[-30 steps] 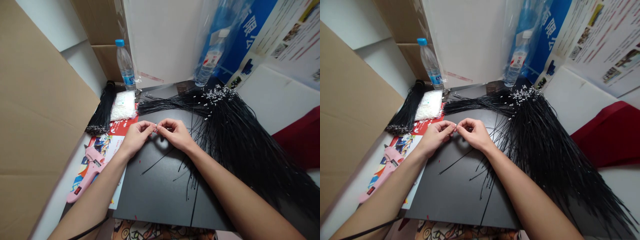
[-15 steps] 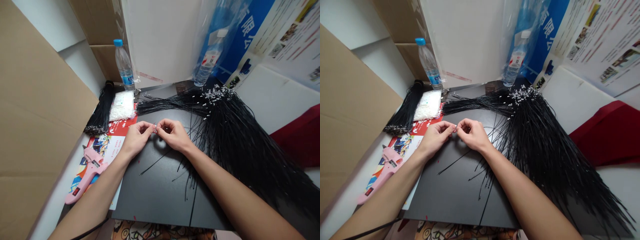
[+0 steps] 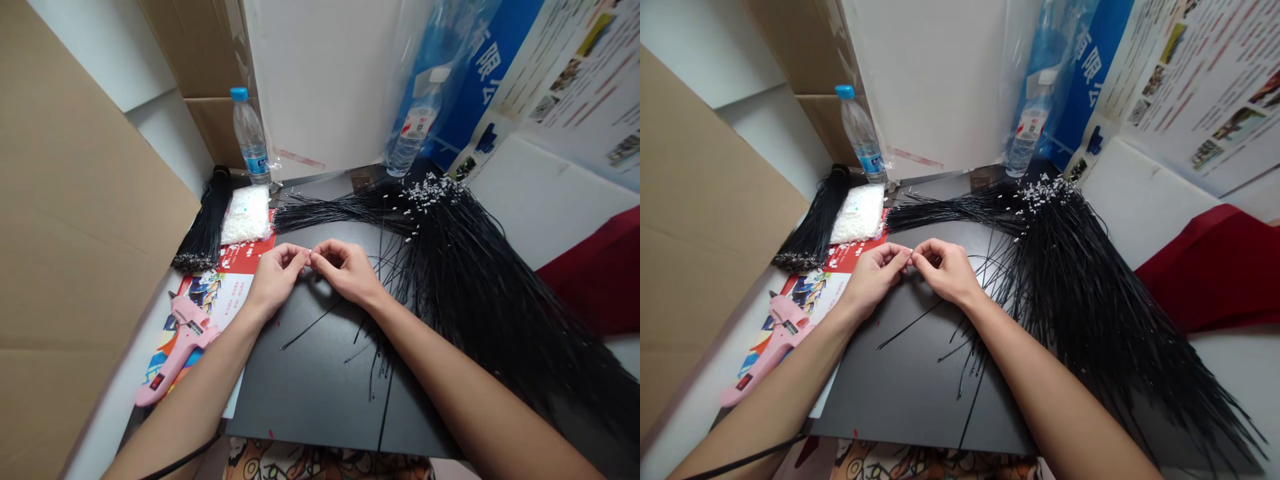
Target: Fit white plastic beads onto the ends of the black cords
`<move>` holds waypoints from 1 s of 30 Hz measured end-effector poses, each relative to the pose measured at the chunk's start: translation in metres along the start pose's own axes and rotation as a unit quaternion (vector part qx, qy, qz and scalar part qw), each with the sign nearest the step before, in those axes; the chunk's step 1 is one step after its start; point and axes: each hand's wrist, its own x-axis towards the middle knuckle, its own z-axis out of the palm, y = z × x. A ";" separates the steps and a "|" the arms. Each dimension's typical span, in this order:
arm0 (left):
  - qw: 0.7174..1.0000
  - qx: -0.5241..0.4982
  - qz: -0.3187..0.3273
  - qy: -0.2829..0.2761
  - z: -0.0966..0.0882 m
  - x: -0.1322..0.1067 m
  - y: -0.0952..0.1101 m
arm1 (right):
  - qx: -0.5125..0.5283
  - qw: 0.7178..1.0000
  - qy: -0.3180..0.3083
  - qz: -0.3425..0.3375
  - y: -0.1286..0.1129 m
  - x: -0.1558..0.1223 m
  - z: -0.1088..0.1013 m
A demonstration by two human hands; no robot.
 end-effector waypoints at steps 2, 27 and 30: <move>1.000 -0.016 -0.011 -0.006 -0.001 0.001 0.000 | -0.019 1.000 0.018 -0.011 0.000 -0.001 0.001; 0.995 0.094 -0.001 0.039 -0.014 0.006 -0.008 | -0.318 0.936 0.034 -0.148 -0.005 -0.005 -0.010; 0.987 0.128 0.022 0.095 -0.018 0.012 -0.017 | -0.417 0.891 0.033 -0.174 -0.008 -0.004 -0.031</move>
